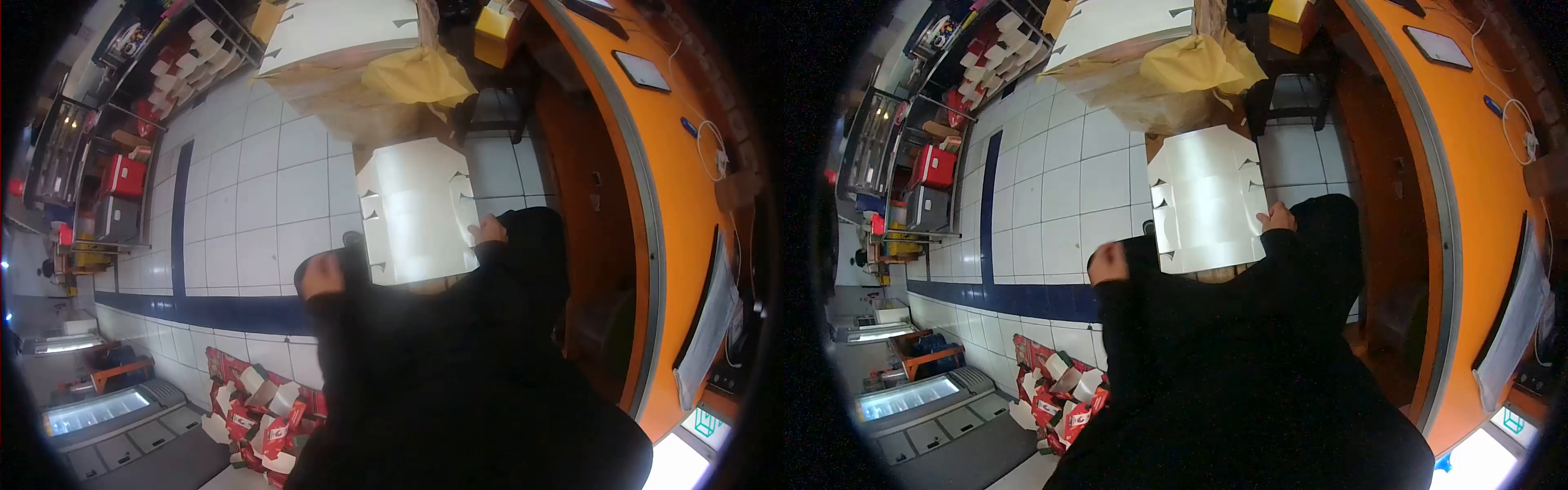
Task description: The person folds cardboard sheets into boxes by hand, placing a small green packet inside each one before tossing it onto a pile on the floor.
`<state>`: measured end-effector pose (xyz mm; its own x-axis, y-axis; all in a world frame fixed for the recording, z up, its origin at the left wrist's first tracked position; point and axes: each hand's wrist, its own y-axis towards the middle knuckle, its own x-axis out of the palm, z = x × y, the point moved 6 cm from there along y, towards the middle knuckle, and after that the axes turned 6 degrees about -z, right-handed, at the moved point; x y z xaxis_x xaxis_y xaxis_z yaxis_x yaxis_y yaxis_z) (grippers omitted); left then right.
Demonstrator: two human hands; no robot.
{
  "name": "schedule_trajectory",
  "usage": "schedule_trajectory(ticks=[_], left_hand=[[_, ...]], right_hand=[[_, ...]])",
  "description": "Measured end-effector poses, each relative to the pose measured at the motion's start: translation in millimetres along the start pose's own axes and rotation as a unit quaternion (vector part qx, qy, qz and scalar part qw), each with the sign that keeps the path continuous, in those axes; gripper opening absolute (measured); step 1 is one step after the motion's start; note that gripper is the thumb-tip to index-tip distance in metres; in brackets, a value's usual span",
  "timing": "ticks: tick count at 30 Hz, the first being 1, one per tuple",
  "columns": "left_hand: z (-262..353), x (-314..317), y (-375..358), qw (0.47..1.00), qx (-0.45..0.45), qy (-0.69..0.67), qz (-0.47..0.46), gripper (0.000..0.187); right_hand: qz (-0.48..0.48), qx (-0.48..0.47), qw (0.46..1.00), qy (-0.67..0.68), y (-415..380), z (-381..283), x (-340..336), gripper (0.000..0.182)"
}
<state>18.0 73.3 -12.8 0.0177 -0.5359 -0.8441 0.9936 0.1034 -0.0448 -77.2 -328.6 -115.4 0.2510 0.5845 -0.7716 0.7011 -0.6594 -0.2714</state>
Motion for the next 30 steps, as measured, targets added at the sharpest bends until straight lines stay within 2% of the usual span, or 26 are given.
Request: schedule_trajectory(ticks=[1, 3, 7, 9, 10, 12, 14, 16, 18, 19, 21, 22, 23, 25, 27, 29, 30], left_hand=[[6.8, 39.3, 12.3, 0.996, 0.085, -0.001, 0.019, 0.031], [27.3, 94.2, 19.9, 0.985, 0.032, 0.090, -0.146, 0.038], [51.6, 119.9, -7.8, 0.984, 0.029, 0.107, -0.137, 0.049], [47.9, 118.8, -16.3, 0.993, 0.007, 0.047, -0.113, 0.057], [48.0, 119.8, -18.9, 0.992, 0.006, 0.049, -0.113, 0.057], [53.2, 111.5, -24.7, 0.997, 0.061, 0.005, -0.043, 0.055], [51.7, 110.2, -24.1, 0.995, 0.089, 0.021, -0.040, 0.056], [56.3, 106.5, -21.6, 0.991, 0.121, 0.034, -0.037, 0.056], [47.0, 108.1, -15.9, 0.991, 0.044, -0.078, -0.095, 0.046], [37.6, 112.8, -7.9, 0.991, 0.046, -0.078, -0.094, 0.046], [13.1, 131.0, 13.2, 0.935, 0.063, -0.310, -0.159, 0.033], [5.1, 133.1, 19.6, 0.903, 0.031, -0.386, -0.188, 0.021], [0.5, 136.8, 24.8, 0.872, 0.006, -0.458, -0.172, 0.026], [29.2, 102.7, 15.7, 0.801, -0.073, -0.544, -0.239, 0.027], [35.4, 91.5, 16.7, 0.793, -0.076, -0.554, -0.243, 0.027], [38.9, 89.6, 16.2, 0.783, -0.078, -0.564, -0.249, 0.028], [37.2, 89.8, 17.1, 0.766, -0.079, -0.594, -0.233, 0.024]], right_hand=[[-0.018, 0.019, 1.000, 0.001, -2.7, -2.5, -1.2, 0.032], [-0.034, 0.035, 0.999, 0.004, -5.3, -3.9, -3.1, 0.030], [-0.041, 0.017, 0.999, -0.014, -2.9, -3.1, -7.2, 0.030], [-0.052, 0.016, 0.999, -0.008, -5.9, 0.4, -2.7, 0.033], [-0.023, -0.020, 0.999, -0.014, -7.4, -2.0, -1.9, 0.038], [0.001, -0.057, 0.998, -0.020, -10.6, -2.0, 2.6, 0.044], [-0.008, -0.056, 0.998, -0.019, -17.3, -12.6, -2.4, 0.055], [-0.005, -0.056, 0.998, -0.015, -18.4, -14.0, -4.8, 0.055], [-0.001, -0.058, 0.998, -0.011, -20.2, -17.0, -6.3, 0.056], [0.015, -0.062, 0.998, 0.010, -21.6, -18.1, -8.7, 0.053], [0.031, -0.066, 0.997, 0.029, -21.0, -17.1, -12.1, 0.051], [0.034, -0.077, 0.996, 0.034, -18.9, -16.4, -12.8, 0.049], [0.037, -0.088, 0.995, 0.039, -16.7, -16.4, -12.8, 0.048], [0.053, -0.114, 0.991, 0.045, -12.9, -17.3, -12.9, 0.048], [0.068, -0.140, 0.987, 0.051, -10.9, -24.5, -16.0, 0.049], [-0.054, -0.111, 0.986, 0.112, -6.1, -27.8, -7.6, 0.048], [-0.052, -0.112, 0.986, 0.112, -10.3, -34.0, -11.1, 0.048]])
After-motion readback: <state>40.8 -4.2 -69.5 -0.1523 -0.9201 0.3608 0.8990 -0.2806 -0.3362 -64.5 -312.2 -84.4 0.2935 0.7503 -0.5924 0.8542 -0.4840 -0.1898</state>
